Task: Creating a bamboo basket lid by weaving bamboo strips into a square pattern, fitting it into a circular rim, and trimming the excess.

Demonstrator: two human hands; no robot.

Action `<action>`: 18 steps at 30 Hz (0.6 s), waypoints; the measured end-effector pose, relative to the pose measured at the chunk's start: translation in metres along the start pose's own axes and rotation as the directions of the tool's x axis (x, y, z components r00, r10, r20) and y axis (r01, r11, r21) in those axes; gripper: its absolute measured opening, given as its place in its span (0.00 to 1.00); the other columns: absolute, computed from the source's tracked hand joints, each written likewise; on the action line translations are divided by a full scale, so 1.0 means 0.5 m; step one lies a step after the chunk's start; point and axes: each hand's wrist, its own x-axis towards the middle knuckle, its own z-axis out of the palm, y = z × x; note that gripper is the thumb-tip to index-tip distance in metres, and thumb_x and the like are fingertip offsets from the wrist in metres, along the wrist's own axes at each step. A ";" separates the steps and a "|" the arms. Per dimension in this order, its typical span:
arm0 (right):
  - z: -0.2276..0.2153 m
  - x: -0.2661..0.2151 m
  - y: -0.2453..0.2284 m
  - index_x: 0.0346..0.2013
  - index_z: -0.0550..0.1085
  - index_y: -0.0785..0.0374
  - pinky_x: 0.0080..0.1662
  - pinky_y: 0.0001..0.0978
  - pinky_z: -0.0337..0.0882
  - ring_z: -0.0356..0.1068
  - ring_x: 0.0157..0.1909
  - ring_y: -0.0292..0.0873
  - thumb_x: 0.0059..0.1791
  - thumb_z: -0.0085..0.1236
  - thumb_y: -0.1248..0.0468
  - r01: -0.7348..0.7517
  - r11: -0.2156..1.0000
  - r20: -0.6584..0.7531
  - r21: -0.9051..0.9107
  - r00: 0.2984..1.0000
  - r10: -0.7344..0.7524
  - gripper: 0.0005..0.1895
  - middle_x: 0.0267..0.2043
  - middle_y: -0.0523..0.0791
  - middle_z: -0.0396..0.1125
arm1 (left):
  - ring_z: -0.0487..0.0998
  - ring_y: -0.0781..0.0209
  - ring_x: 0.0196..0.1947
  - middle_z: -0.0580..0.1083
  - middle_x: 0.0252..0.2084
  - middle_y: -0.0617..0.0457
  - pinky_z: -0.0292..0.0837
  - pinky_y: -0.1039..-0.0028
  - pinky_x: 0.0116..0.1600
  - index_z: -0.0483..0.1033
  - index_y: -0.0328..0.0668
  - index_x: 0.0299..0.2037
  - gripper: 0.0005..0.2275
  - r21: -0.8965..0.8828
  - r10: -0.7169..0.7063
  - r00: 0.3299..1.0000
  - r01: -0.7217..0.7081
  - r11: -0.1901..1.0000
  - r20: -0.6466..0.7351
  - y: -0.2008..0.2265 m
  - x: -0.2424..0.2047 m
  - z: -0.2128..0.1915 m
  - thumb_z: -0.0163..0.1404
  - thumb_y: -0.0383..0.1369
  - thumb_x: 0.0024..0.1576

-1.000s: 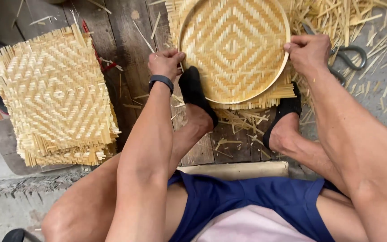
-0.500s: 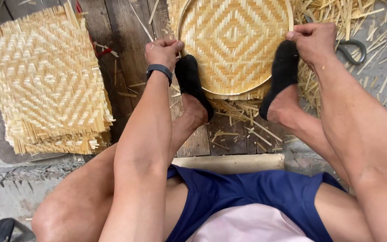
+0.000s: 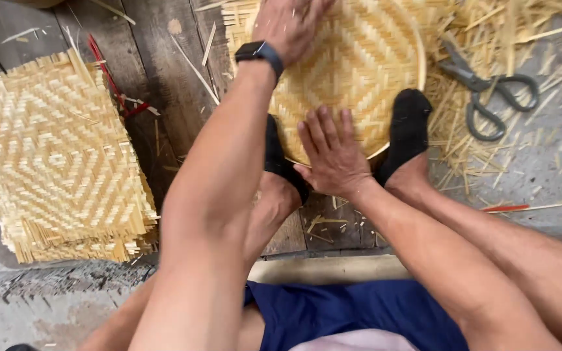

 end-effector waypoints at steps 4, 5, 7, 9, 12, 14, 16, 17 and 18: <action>0.049 -0.001 0.008 0.77 0.54 0.65 0.75 0.63 0.40 0.41 0.80 0.57 0.57 0.48 0.39 -0.052 0.998 -0.234 -0.030 0.971 0.044 0.43 0.78 0.56 0.44 | 0.79 0.47 0.39 0.79 0.39 0.47 0.73 0.56 0.44 0.81 0.48 0.47 0.15 0.263 -0.371 0.929 0.356 0.897 0.007 -0.029 0.029 0.064 0.48 0.47 0.68; 0.049 0.000 0.014 0.76 0.57 0.64 0.74 0.62 0.42 0.44 0.79 0.57 0.57 0.49 0.40 -0.054 0.998 -0.194 0.021 0.979 0.057 0.42 0.78 0.55 0.46 | 0.82 0.50 0.40 0.81 0.38 0.51 0.75 0.59 0.44 0.83 0.57 0.45 0.14 0.114 -0.413 0.910 0.415 0.903 -0.038 -0.008 0.037 0.050 0.49 0.51 0.64; 0.024 -0.014 -0.006 0.74 0.60 0.64 0.73 0.62 0.45 0.47 0.78 0.57 0.56 0.51 0.40 -0.050 0.996 -0.168 0.078 0.984 0.063 0.41 0.77 0.55 0.48 | 0.84 0.54 0.40 0.82 0.36 0.55 0.77 0.62 0.45 0.86 0.66 0.43 0.15 -0.028 -0.459 0.885 0.458 0.888 -0.081 -0.001 0.019 0.034 0.49 0.55 0.60; 0.003 0.016 0.029 0.63 0.70 0.60 0.67 0.59 0.52 0.54 0.70 0.54 0.50 0.53 0.38 -0.072 0.940 -0.080 0.333 0.991 0.105 0.36 0.68 0.50 0.59 | 0.82 0.53 0.44 0.80 0.45 0.55 0.76 0.61 0.47 0.82 0.64 0.50 0.15 -0.087 -0.354 0.926 0.345 0.934 -0.128 -0.052 0.082 0.043 0.50 0.53 0.59; -0.004 0.104 0.214 0.64 0.74 0.57 0.67 0.46 0.64 0.68 0.65 0.49 0.60 0.52 0.46 -0.006 0.937 -0.288 0.350 0.951 0.113 0.24 0.62 0.48 0.70 | 0.78 0.54 0.50 0.75 0.55 0.53 0.76 0.64 0.51 0.83 0.70 0.52 0.15 -0.058 -0.284 0.959 0.284 0.957 0.012 -0.053 0.035 0.069 0.47 0.50 0.60; -0.102 0.177 0.276 0.61 0.75 0.60 0.62 0.45 0.67 0.71 0.61 0.51 0.58 0.53 0.49 -0.029 0.984 -0.379 0.175 0.921 0.094 0.23 0.59 0.49 0.73 | 0.76 0.52 0.54 0.73 0.59 0.54 0.75 0.61 0.55 0.82 0.66 0.55 0.15 0.022 -0.162 0.987 0.162 0.987 -0.017 -0.038 0.036 0.036 0.44 0.49 0.66; -0.116 0.243 0.351 0.57 0.76 0.64 0.58 0.44 0.70 0.74 0.58 0.53 0.55 0.54 0.52 -0.069 0.997 -0.489 -0.027 0.871 0.047 0.23 0.55 0.50 0.76 | 0.74 0.49 0.58 0.71 0.62 0.54 0.74 0.58 0.59 0.82 0.62 0.57 0.16 0.115 -0.004 0.998 0.010 0.993 -0.055 -0.013 0.073 -0.004 0.41 0.47 0.72; -0.076 0.251 0.379 0.56 0.78 0.63 0.57 0.43 0.71 0.74 0.54 0.49 0.58 0.55 0.56 -0.097 0.974 -0.348 0.207 0.923 0.166 0.17 0.51 0.49 0.76 | 0.75 0.48 0.55 0.74 0.58 0.52 0.75 0.58 0.54 0.82 0.58 0.52 0.19 0.104 -0.036 0.999 0.039 0.994 -0.029 0.012 0.078 -0.015 0.40 0.52 0.68; -0.029 0.254 0.396 0.55 0.80 0.61 0.56 0.42 0.72 0.74 0.49 0.45 0.62 0.56 0.60 -0.151 0.888 -0.166 0.433 0.956 0.244 0.11 0.47 0.48 0.77 | 0.77 0.48 0.53 0.77 0.53 0.51 0.75 0.59 0.48 0.82 0.55 0.47 0.23 0.092 -0.081 0.997 0.080 0.993 0.006 0.034 0.067 -0.025 0.39 0.57 0.65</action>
